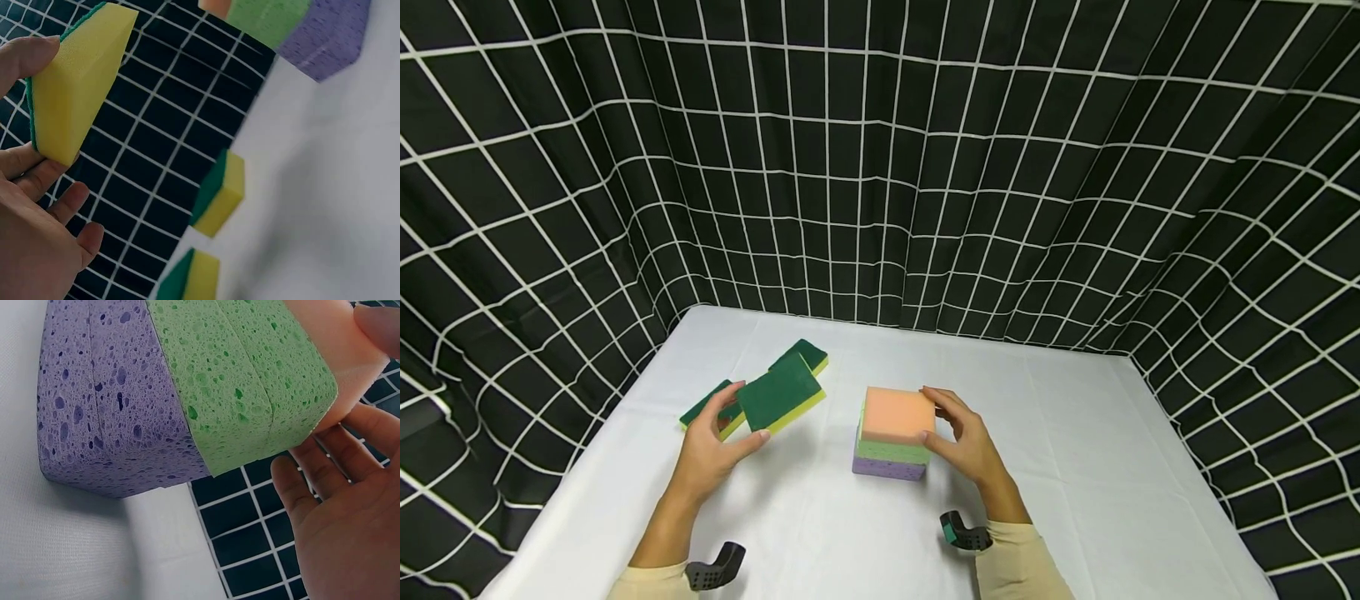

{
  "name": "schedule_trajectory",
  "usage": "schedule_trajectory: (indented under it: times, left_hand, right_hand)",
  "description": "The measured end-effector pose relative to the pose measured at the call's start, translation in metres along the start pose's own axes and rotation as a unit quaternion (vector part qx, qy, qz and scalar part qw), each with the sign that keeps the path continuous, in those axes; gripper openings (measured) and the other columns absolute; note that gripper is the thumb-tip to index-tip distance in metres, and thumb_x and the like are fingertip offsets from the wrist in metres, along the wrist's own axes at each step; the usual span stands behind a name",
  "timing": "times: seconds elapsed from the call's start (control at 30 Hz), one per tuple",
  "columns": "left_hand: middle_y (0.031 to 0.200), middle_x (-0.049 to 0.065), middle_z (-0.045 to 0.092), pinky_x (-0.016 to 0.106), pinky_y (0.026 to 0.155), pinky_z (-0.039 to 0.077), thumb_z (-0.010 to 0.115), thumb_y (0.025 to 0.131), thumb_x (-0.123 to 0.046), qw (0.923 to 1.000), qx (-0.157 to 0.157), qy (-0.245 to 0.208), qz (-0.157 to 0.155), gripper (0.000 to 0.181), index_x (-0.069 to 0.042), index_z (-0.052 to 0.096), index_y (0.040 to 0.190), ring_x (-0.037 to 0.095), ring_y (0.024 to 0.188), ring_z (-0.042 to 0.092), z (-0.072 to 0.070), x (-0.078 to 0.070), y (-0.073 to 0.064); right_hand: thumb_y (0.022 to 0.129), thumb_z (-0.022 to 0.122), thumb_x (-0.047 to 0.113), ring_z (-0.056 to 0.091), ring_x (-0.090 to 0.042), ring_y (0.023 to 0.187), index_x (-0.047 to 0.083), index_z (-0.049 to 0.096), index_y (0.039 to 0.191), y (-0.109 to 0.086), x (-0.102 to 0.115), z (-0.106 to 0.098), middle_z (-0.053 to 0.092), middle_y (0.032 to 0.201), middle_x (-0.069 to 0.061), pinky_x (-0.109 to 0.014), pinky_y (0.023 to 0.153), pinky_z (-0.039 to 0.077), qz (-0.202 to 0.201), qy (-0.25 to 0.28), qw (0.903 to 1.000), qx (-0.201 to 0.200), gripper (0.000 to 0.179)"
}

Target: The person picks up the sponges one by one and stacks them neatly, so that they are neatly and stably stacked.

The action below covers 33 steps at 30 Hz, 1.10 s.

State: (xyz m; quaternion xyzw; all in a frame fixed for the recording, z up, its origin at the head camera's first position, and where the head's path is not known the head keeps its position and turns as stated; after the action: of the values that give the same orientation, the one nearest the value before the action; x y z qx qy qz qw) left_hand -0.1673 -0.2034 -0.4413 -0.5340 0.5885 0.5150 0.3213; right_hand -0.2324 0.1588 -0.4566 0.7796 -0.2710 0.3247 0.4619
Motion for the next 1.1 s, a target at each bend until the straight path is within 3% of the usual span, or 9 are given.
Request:
schedule_trajectory:
  times: [0.23,0.4,0.5,0.63,0.77,0.87,1.1]
  left_hand:
    - [0.130,0.016,0.046,0.048,0.096,0.029,0.081,0.076,-0.007,0.9983,0.009,-0.027,0.052,0.076,-0.008,0.044,0.142,0.028,0.117,0.040,0.006,-0.019,0.016]
    - [0.130,0.015,0.050,0.037,0.093,0.032,0.079,0.075,-0.003,0.9959,0.021,-0.032,0.082,0.076,-0.007,0.045,0.143,0.022,0.117,0.041,0.011,-0.030,0.023]
    - [0.133,0.018,0.048,0.039,0.093,0.032,0.078,0.075,0.001,0.9950,0.032,-0.035,0.088,0.076,-0.004,0.044,0.143,0.026,0.117,0.041,0.015,-0.046,0.025]
    - [0.135,0.025,0.044,0.045,0.093,0.031,0.075,0.074,0.007,0.9920,0.052,-0.052,0.103,0.075,0.005,0.041,0.141,0.031,0.116,0.040,0.021,-0.071,0.024]
    - [0.133,0.028,0.044,0.045,0.093,0.030,0.073,0.073,0.012,0.9858,0.069,-0.070,0.136,0.074,0.011,0.039,0.139,0.025,0.115,0.039,0.030,-0.085,0.026]
    - [0.134,0.027,0.043,0.045,0.093,0.029,0.072,0.074,0.012,0.9835,0.084,-0.076,0.141,0.074,0.012,0.038,0.140,0.024,0.116,0.039,0.038,-0.089,0.030]
    - [0.142,0.019,0.039,0.057,0.098,0.026,0.074,0.076,0.006,0.9801,0.116,-0.087,0.136,0.080,0.000,0.036,0.146,0.031,0.125,0.034,0.058,-0.062,0.045]
  right_hand:
    - [0.078,0.066,-0.017,0.048,-0.043,0.116,-0.016,0.045,0.133,0.005,0.020,-0.001,0.048,0.128,-0.034,-0.034,0.098,0.042,0.001,0.007,1.0000,0.003,0.059]
    - [0.078,0.067,-0.014,0.049,-0.036,0.117,-0.013,0.046,0.134,0.005,0.017,-0.001,0.049,0.129,-0.030,-0.033,0.098,0.041,-0.001,0.001,1.0000,0.006,0.060]
    - [0.080,0.069,-0.011,0.049,-0.032,0.118,-0.009,0.046,0.136,0.004,0.008,-0.002,0.050,0.131,-0.025,-0.032,0.098,0.041,0.003,0.001,1.0000,0.007,0.061]
    - [0.080,0.068,-0.012,0.048,-0.038,0.117,-0.012,0.046,0.135,0.007,0.023,-0.002,0.049,0.130,-0.029,-0.035,0.098,0.041,0.018,0.004,0.9998,0.010,0.059]
    - [0.079,0.067,-0.014,0.049,-0.041,0.116,-0.016,0.045,0.133,0.009,0.034,-0.002,0.049,0.128,-0.032,-0.035,0.097,0.042,0.020,-0.001,0.9997,0.011,0.058]
    - [0.079,0.067,-0.014,0.049,-0.041,0.116,-0.017,0.045,0.132,0.009,0.033,-0.002,0.049,0.128,-0.031,-0.035,0.098,0.042,0.024,0.000,0.9997,0.009,0.058]
    - [0.079,0.067,-0.015,0.048,-0.043,0.116,-0.015,0.046,0.133,0.008,0.033,-0.002,0.049,0.128,-0.032,-0.037,0.097,0.042,0.020,0.005,0.9997,0.011,0.058]
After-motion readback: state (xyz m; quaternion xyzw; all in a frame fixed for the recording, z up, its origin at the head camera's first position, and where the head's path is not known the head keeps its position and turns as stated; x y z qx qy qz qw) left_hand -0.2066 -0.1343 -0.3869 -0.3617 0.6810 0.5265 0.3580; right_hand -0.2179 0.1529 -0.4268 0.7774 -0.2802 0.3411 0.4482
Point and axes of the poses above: each hand's wrist, its own y-axis towards the middle knuckle, its own z-axis out of the palm, x = y × z, the point moved 3 cm from there along y, towards the middle knuckle
